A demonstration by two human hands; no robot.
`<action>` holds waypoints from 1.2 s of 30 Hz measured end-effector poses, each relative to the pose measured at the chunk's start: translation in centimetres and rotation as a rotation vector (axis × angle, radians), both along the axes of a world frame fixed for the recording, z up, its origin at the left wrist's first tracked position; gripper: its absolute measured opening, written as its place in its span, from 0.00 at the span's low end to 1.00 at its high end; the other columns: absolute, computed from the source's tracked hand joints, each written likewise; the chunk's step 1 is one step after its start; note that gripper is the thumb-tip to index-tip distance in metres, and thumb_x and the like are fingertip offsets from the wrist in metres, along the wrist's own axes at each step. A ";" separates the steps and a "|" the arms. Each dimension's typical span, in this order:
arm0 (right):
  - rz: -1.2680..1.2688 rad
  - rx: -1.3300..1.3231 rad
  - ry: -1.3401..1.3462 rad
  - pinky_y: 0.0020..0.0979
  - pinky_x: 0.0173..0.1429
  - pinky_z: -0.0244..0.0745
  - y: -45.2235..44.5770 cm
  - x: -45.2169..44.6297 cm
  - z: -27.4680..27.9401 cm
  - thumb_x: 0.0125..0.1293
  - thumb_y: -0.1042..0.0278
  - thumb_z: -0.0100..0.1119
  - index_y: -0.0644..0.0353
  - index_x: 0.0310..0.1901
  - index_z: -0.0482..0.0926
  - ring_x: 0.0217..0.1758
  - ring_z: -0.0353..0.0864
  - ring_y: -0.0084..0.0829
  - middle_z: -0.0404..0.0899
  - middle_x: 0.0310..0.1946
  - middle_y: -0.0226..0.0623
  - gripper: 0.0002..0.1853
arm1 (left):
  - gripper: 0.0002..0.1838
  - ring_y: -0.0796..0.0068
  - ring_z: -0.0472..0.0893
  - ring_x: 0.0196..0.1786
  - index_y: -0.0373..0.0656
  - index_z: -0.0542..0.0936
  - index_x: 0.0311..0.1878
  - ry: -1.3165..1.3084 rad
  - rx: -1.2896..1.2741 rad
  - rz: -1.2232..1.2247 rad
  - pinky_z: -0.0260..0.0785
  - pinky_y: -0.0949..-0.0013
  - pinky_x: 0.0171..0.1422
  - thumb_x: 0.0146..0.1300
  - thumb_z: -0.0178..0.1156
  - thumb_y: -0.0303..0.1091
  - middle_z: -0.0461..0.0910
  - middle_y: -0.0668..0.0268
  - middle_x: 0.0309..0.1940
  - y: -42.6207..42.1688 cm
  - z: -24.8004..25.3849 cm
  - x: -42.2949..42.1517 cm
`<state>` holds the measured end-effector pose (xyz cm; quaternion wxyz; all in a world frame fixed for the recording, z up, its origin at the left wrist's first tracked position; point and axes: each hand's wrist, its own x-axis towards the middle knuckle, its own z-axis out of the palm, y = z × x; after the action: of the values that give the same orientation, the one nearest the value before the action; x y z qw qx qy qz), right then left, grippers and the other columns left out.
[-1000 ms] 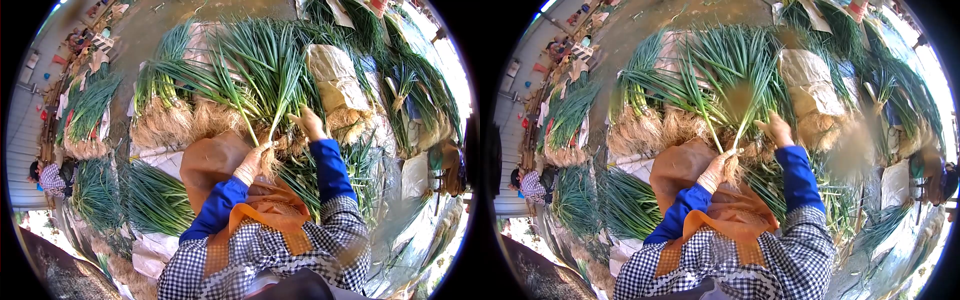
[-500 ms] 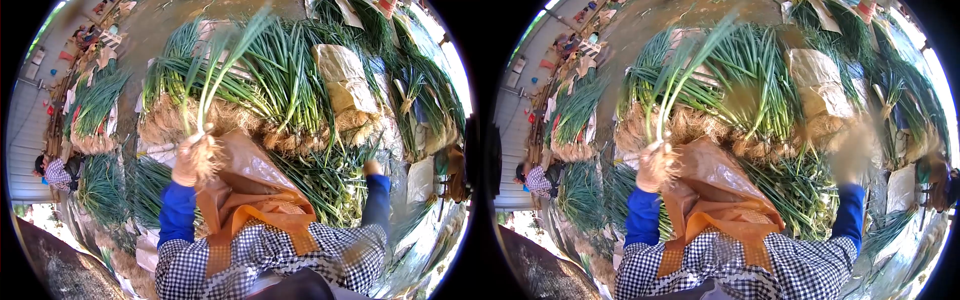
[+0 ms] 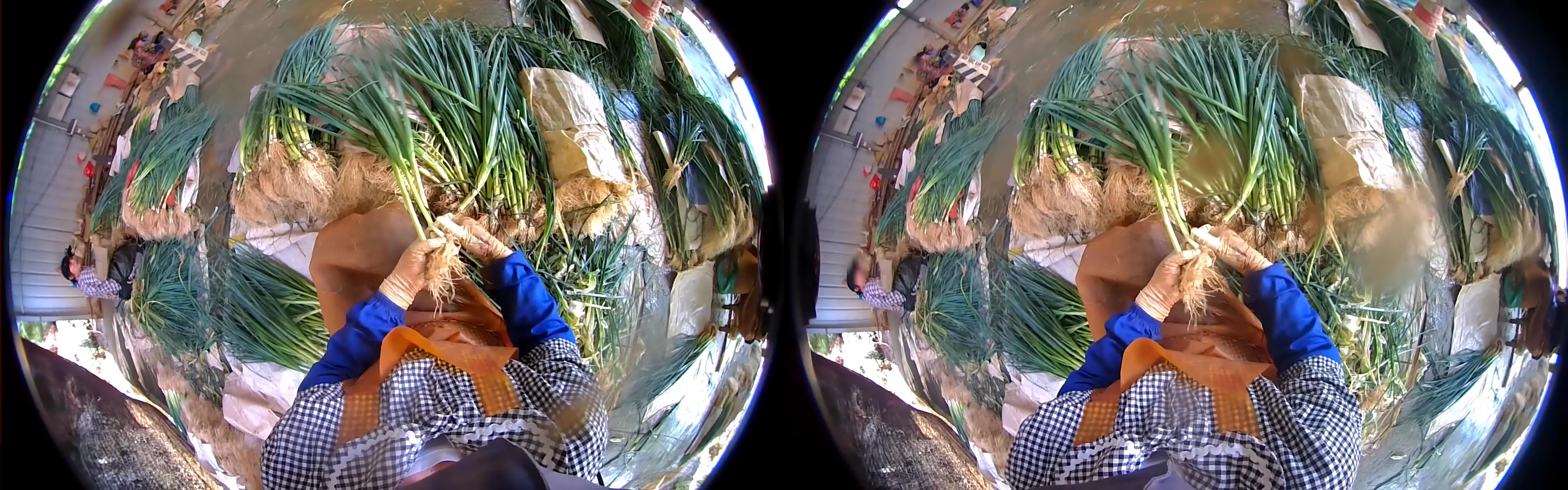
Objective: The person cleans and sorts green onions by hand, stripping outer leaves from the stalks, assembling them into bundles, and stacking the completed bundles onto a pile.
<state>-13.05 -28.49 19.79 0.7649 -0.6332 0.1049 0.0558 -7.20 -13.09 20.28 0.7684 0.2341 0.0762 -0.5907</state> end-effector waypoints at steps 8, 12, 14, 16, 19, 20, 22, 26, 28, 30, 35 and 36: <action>-0.175 0.080 0.058 0.25 0.38 0.68 0.3 -0.9 1.8 0.64 0.56 0.54 0.62 0.38 0.77 0.33 0.72 0.22 0.75 0.29 0.30 0.15 | 0.28 0.73 0.77 0.33 0.44 0.61 0.64 -0.201 0.096 -0.083 0.73 0.73 0.36 0.59 0.51 0.23 0.75 0.64 0.34 0.4 -1.2 -0.1; -0.721 0.599 -0.040 0.28 0.36 0.69 -3.5 -7.1 -0.1 0.62 0.56 0.55 0.55 0.32 0.71 0.29 0.75 0.27 0.73 0.24 0.32 0.12 | 0.29 0.73 0.77 0.36 0.46 0.60 0.65 -0.024 -0.088 0.000 0.73 0.70 0.42 0.59 0.52 0.25 0.76 0.64 0.36 1.0 -0.6 0.9; -0.869 0.603 -0.097 0.32 0.33 0.67 -4.3 -12.3 3.5 0.65 0.56 0.50 0.52 0.23 0.65 0.17 0.63 0.22 0.64 0.16 0.27 0.16 | 0.25 0.73 0.78 0.37 0.44 0.65 0.62 0.062 -0.130 -0.009 0.73 0.69 0.45 0.60 0.54 0.28 0.77 0.64 0.37 1.2 0.5 0.8; -0.442 0.223 -0.219 0.32 0.35 0.69 -6.6 -18.3 1.2 0.66 0.54 0.46 0.55 0.24 0.69 0.16 0.63 0.25 0.67 0.16 0.30 0.16 | 0.19 0.68 0.78 0.43 0.39 0.70 0.56 0.060 0.095 0.065 0.72 0.64 0.51 0.62 0.54 0.31 0.78 0.61 0.42 0.7 -0.1 0.9; -0.160 -0.152 0.287 0.39 0.39 0.71 -9.6 -21.8 -3.5 0.65 0.55 0.46 0.60 0.29 0.74 0.24 0.75 0.34 0.77 0.23 0.38 0.17 | 0.15 0.65 0.78 0.45 0.37 0.72 0.51 0.079 0.096 0.116 0.71 0.62 0.53 0.62 0.54 0.30 0.78 0.60 0.42 0.2 0.0 0.2; -0.151 -0.431 0.299 0.39 0.37 0.71 -9.0 -20.0 -3.3 0.65 0.54 0.46 0.60 0.28 0.73 0.24 0.75 0.35 0.77 0.24 0.39 0.17 | 0.13 0.65 0.79 0.44 0.38 0.73 0.48 0.078 0.092 0.139 0.71 0.62 0.54 0.61 0.54 0.29 0.78 0.59 0.40 0.1 0.8 0.3; -0.110 -0.992 0.318 0.38 0.33 0.70 -7.4 -15.3 -2.1 0.65 0.54 0.46 0.61 0.25 0.72 0.25 0.76 0.37 0.78 0.26 0.42 0.19 | 0.10 0.64 0.79 0.43 0.38 0.74 0.45 0.082 0.086 0.177 0.71 0.61 0.54 0.60 0.54 0.27 0.78 0.59 0.39 -0.1 0.8 0.3; -0.336 -0.836 0.033 0.32 0.29 0.65 -4.5 -3.7 -3.4 0.66 0.53 0.46 0.60 0.22 0.70 0.22 0.71 0.33 0.77 0.22 0.37 0.20 | 0.10 0.71 0.78 0.34 0.38 0.74 0.44 -0.163 0.082 0.194 0.74 0.69 0.42 0.58 0.56 0.26 0.77 0.65 0.30 0.1 -1.4 0.8; -0.252 -0.992 0.495 0.39 0.46 0.71 -6.4 3.0 -12.4 0.61 0.47 0.49 0.53 0.47 0.78 0.41 0.78 0.43 0.79 0.36 0.50 0.21 | 0.07 0.76 0.75 0.27 0.44 0.73 0.40 -0.183 0.206 0.231 0.73 0.71 0.30 0.58 0.57 0.27 0.72 0.70 0.23 -0.1 -0.1 0.5; -0.191 -0.956 0.256 0.36 0.51 0.72 -7.9 3.5 -14.6 0.61 0.52 0.51 0.58 0.57 0.69 0.47 0.77 0.39 0.74 0.50 0.49 0.26 | 0.03 0.77 0.72 0.18 0.48 0.71 0.32 -0.234 0.168 0.167 0.66 0.74 0.20 0.58 0.56 0.31 0.70 0.71 0.17 0.9 0.9 0.3; -0.608 -0.573 0.212 0.26 0.28 0.69 -3.2 1.0 -0.3 0.62 0.65 0.54 0.68 0.37 0.76 0.23 0.72 0.25 0.76 0.24 0.33 0.12 | 0.20 0.83 0.69 0.24 0.42 0.73 0.51 -0.533 0.297 0.253 0.64 0.78 0.23 0.52 0.59 0.22 0.72 0.71 0.29 0.0 0.3 -0.9; -0.493 -0.813 0.272 0.27 0.26 0.66 -1.4 0.8 3.1 0.64 0.60 0.53 0.68 0.41 0.76 0.21 0.69 0.25 0.75 0.20 0.33 0.16 | 0.25 0.83 0.69 0.29 0.44 0.70 0.55 -0.566 0.246 0.206 0.65 0.79 0.30 0.51 0.60 0.21 0.69 0.73 0.31 -0.8 -0.6 -1.3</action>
<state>-12.24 -29.93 22.92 0.4257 -0.8237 0.3635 -0.0901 -8.52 -13.91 19.64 0.7808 0.4712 -0.0464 -0.4076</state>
